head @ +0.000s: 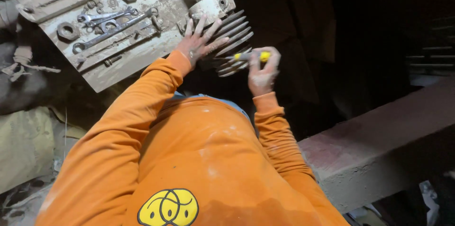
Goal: Cleaning a finned mechanical pulley on a shaft using a screwdriver and a cloth.
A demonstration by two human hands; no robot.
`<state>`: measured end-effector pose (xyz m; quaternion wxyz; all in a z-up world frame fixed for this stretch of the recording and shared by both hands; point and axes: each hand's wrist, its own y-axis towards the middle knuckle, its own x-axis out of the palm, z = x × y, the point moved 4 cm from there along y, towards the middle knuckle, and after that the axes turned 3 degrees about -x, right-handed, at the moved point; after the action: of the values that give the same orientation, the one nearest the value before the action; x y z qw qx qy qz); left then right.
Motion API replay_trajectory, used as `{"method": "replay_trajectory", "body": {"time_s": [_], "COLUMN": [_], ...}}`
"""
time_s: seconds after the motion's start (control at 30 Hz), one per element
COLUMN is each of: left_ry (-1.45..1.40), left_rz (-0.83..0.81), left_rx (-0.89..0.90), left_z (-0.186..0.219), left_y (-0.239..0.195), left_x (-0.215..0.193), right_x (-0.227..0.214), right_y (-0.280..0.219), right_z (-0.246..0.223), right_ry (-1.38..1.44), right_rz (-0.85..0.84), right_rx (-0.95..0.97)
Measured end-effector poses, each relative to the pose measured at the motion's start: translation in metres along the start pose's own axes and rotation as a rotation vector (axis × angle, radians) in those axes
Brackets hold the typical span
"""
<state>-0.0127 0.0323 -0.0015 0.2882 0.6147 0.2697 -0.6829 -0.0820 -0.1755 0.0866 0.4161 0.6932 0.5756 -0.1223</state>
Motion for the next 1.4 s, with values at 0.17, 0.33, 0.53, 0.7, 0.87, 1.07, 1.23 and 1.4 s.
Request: {"method": "replay_trajectory", "body": {"time_s": [0.17,0.33,0.53,0.7,0.87,1.07,1.23,1.4], "left_ry": [0.251,0.26,0.382,0.384,0.264,0.152,-0.196,-0.057], "left_rz": [-0.023,-0.11,-0.036,-0.027,-0.255,-0.258,-0.159,-0.246], "left_rx": [-0.065,-0.089,-0.093,-0.107,-0.12,-0.023,-0.003,-0.022], "left_z": [0.006,0.013,0.014,0.017,0.026,0.021,-0.004,0.012], "left_y": [0.007,0.011,0.006,0.022,0.063,0.099,0.06,0.027], "left_x": [0.014,0.015,0.002,0.001,-0.011,-0.001,-0.017,-0.04], "right_x": [-0.049,-0.014,-0.055,-0.054,-0.027,0.015,0.0,-0.07], "right_y": [0.038,0.015,0.024,0.033,0.036,0.006,-0.011,-0.008], "right_z": [0.028,0.037,0.008,0.011,0.015,-0.008,-0.023,0.023], "right_ry": [0.356,0.063,0.05,0.233,0.25,0.087,0.288,0.35], "right_rz": [0.218,0.114,0.239,0.146,0.097,-0.14,-0.438,0.049], "right_rx": [0.444,0.101,0.129,0.23,0.323,0.11,0.4,0.352]}}
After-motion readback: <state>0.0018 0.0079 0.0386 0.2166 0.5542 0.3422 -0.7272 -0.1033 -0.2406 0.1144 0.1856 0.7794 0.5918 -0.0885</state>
